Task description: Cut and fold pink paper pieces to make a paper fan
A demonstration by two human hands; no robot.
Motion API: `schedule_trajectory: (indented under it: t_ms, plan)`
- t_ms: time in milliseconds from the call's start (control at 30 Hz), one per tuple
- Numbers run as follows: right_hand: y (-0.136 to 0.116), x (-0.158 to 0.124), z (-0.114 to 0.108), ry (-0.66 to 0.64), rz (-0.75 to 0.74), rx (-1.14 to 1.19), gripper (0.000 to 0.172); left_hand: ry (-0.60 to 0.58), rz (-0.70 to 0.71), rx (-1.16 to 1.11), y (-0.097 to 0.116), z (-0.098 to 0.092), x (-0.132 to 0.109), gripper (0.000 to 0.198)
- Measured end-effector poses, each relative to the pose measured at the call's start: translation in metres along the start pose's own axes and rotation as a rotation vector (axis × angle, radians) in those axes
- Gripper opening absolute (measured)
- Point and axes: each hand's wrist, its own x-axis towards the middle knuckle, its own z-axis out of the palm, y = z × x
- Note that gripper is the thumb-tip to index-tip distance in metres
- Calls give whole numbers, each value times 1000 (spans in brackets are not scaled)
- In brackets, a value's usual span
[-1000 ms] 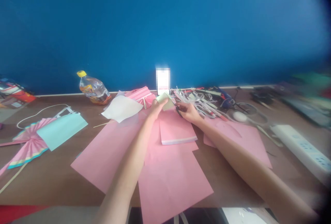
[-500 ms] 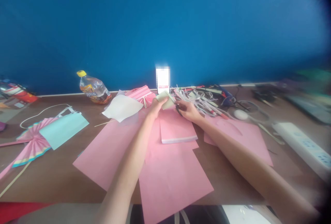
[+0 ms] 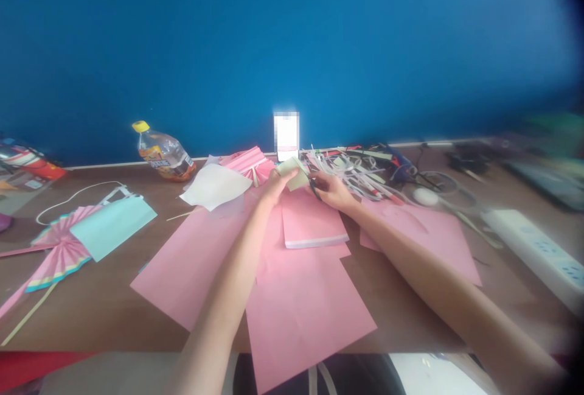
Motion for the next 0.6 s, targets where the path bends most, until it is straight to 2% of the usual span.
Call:
schedule_trajectory:
  t_ms: [233, 600]
  plan:
    - [3, 0, 0, 5, -10, 2, 48, 24, -23, -1, -1, 0, 1, 43]
    - [6, 1, 0, 21, -13, 10, 46, -21, -16, -38, 2, 0, 0, 40]
